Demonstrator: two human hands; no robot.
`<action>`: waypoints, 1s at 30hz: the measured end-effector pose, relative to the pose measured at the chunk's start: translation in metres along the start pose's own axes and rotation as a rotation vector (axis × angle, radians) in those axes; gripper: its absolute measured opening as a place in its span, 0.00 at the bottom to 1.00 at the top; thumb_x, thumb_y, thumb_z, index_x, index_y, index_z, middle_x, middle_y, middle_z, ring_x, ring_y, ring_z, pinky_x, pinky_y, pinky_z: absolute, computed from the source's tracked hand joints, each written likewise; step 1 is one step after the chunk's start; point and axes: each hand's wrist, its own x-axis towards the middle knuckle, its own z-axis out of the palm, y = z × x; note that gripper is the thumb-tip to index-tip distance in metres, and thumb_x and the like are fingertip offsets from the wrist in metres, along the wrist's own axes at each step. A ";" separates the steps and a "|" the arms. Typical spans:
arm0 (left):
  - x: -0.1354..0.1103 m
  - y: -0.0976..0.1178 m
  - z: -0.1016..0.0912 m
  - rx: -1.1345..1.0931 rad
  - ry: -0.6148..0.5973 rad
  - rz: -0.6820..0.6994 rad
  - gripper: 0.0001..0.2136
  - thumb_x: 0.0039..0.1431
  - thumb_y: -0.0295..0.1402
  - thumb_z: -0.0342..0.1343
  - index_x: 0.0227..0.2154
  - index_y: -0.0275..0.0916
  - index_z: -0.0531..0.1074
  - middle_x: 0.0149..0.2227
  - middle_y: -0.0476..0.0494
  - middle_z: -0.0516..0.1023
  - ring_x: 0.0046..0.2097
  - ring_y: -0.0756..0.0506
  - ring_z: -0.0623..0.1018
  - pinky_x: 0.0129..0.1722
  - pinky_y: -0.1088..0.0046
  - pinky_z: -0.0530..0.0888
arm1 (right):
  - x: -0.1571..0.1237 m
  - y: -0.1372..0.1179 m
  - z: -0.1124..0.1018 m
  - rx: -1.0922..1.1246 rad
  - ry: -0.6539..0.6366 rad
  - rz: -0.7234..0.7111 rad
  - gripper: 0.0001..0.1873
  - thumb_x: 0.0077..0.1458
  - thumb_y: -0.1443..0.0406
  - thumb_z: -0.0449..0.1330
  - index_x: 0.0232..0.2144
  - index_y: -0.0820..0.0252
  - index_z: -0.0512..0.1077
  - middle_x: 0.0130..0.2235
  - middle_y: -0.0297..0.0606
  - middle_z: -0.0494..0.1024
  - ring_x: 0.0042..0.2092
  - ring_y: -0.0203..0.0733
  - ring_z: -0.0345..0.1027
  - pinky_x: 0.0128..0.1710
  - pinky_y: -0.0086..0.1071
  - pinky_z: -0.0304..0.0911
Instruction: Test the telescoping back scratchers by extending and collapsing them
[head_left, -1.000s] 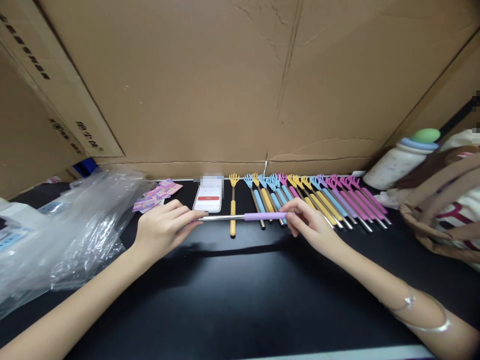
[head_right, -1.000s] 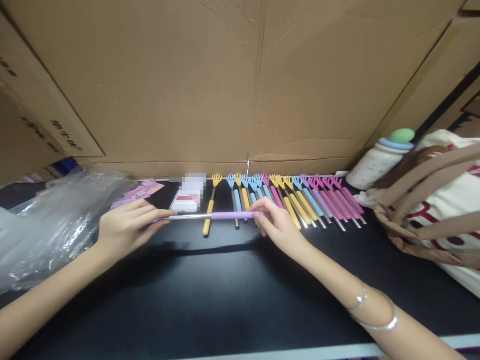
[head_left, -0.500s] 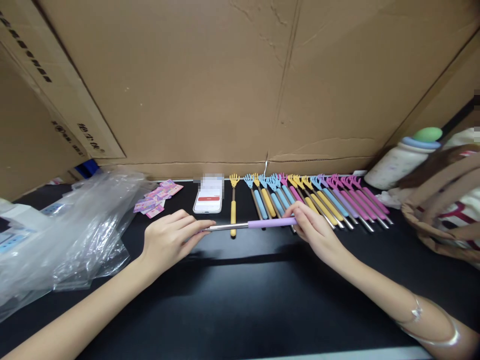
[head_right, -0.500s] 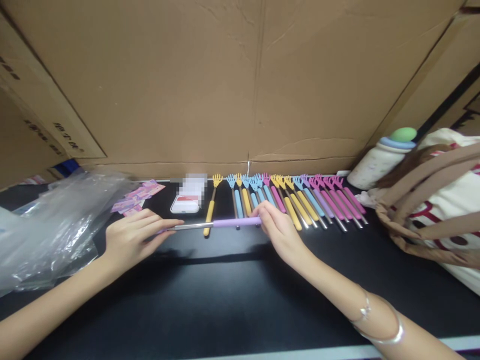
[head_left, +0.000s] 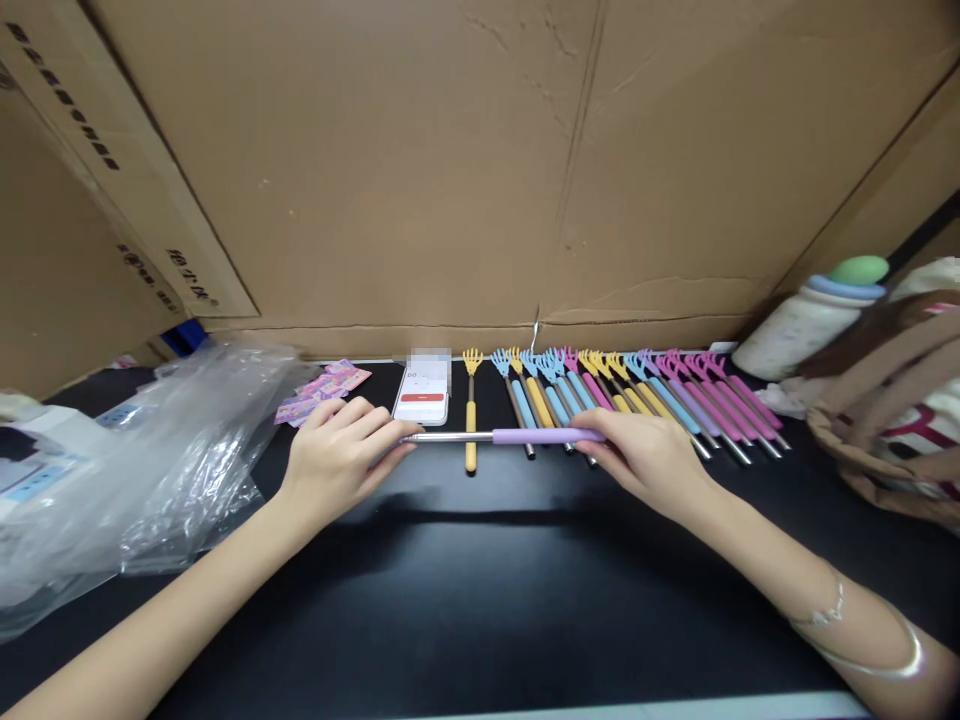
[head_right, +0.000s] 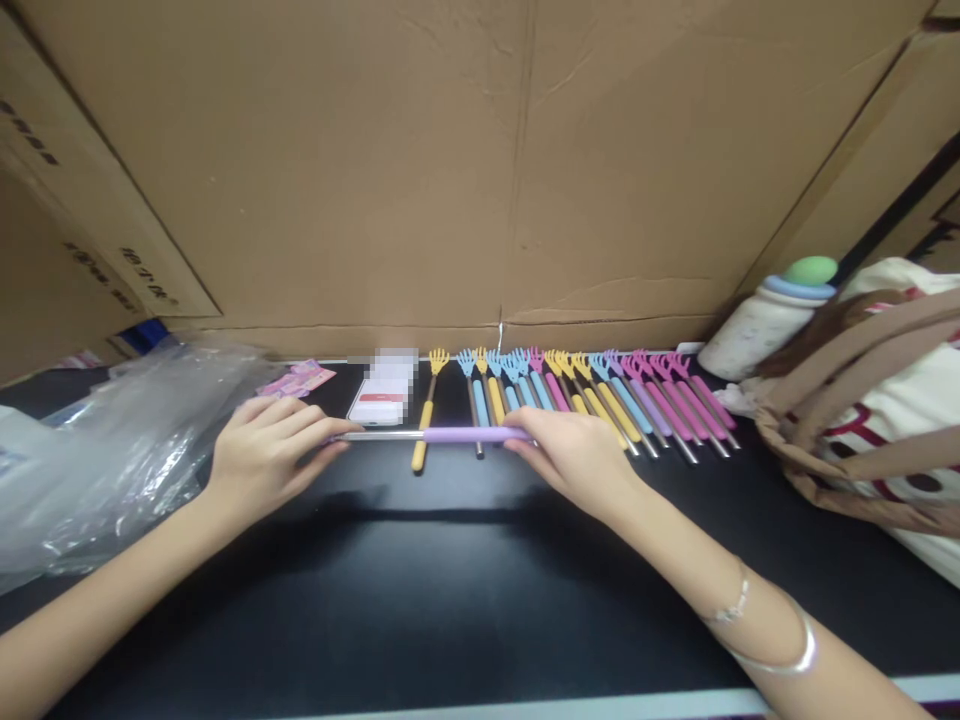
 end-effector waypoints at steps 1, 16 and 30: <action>0.001 -0.002 0.000 0.008 0.006 0.023 0.06 0.59 0.35 0.50 0.36 0.44 0.71 0.27 0.53 0.74 0.32 0.48 0.71 0.36 0.68 0.60 | 0.001 0.002 -0.001 -0.022 0.017 -0.022 0.12 0.59 0.58 0.48 0.34 0.57 0.68 0.27 0.32 0.75 0.27 0.33 0.66 0.26 0.25 0.53; -0.004 0.002 0.012 -0.104 0.015 0.032 0.06 0.59 0.32 0.50 0.34 0.41 0.72 0.27 0.51 0.75 0.30 0.49 0.68 0.33 0.71 0.61 | -0.004 0.000 0.023 0.254 -0.135 0.201 0.14 0.61 0.57 0.41 0.32 0.58 0.60 0.22 0.30 0.67 0.22 0.33 0.60 0.23 0.25 0.51; -0.006 0.008 0.009 -0.142 0.066 -0.041 0.06 0.56 0.32 0.54 0.35 0.45 0.74 0.26 0.53 0.75 0.30 0.49 0.66 0.31 0.73 0.62 | -0.008 -0.003 0.027 0.617 -0.253 0.254 0.18 0.61 0.55 0.41 0.25 0.59 0.57 0.22 0.29 0.61 0.24 0.31 0.56 0.26 0.26 0.50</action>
